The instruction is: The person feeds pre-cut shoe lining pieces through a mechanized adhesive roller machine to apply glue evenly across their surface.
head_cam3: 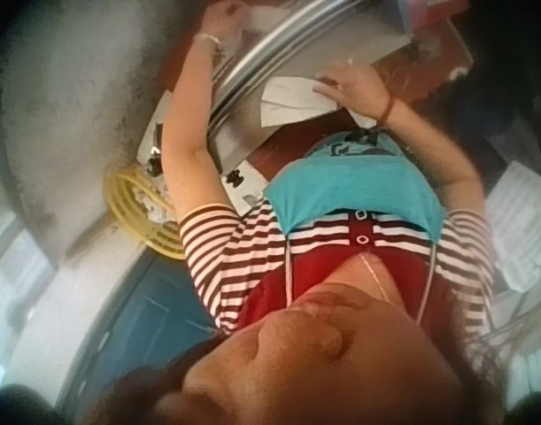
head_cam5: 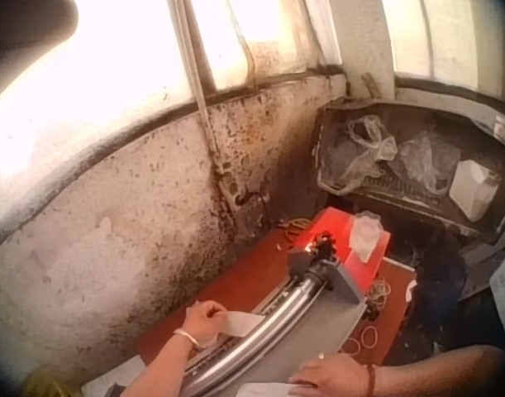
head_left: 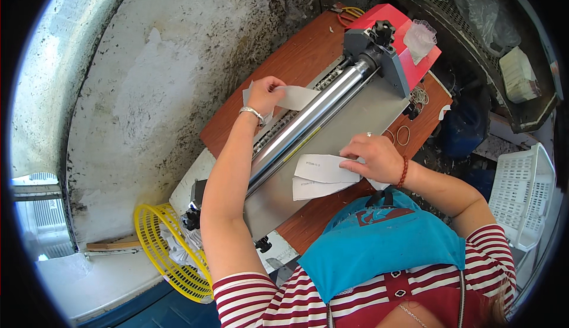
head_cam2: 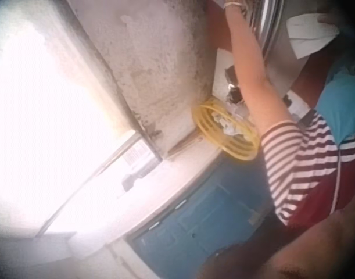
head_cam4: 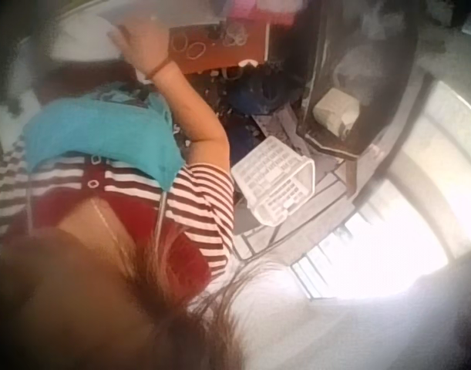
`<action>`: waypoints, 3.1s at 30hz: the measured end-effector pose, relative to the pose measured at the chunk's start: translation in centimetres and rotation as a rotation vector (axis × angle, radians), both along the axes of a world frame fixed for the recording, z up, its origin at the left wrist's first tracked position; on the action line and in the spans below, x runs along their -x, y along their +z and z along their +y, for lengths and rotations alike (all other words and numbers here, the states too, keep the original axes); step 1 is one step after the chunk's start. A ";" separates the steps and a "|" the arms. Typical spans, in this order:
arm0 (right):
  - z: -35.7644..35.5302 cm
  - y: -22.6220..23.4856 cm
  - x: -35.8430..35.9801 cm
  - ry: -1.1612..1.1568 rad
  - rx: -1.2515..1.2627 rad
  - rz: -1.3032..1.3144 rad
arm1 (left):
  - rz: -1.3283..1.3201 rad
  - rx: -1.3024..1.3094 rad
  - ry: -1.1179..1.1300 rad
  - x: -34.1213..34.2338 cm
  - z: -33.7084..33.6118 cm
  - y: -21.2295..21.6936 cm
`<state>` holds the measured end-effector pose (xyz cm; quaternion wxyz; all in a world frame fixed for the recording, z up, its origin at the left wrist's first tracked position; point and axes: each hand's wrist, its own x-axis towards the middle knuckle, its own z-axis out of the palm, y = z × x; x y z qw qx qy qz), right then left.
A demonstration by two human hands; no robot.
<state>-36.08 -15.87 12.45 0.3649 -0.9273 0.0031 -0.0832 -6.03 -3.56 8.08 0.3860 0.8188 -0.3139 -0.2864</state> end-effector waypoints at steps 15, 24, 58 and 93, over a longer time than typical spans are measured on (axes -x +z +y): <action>-3.5 -0.2 0.9 -0.218 -0.639 0.287 | -0.235 -0.618 -0.211 -4.4 5.1 -5.0; -4.3 -0.9 -2.7 -0.263 -0.458 0.259 | 0.034 -0.228 -0.251 2.9 -0.7 1.3; 0.2 -0.6 -0.1 -0.005 -0.152 -0.175 | -0.287 -0.654 -0.171 -3.8 6.3 -3.6; 0.4 -0.8 0.0 -0.038 -0.193 -0.035 | -0.590 -0.262 0.364 -5.7 4.2 -1.1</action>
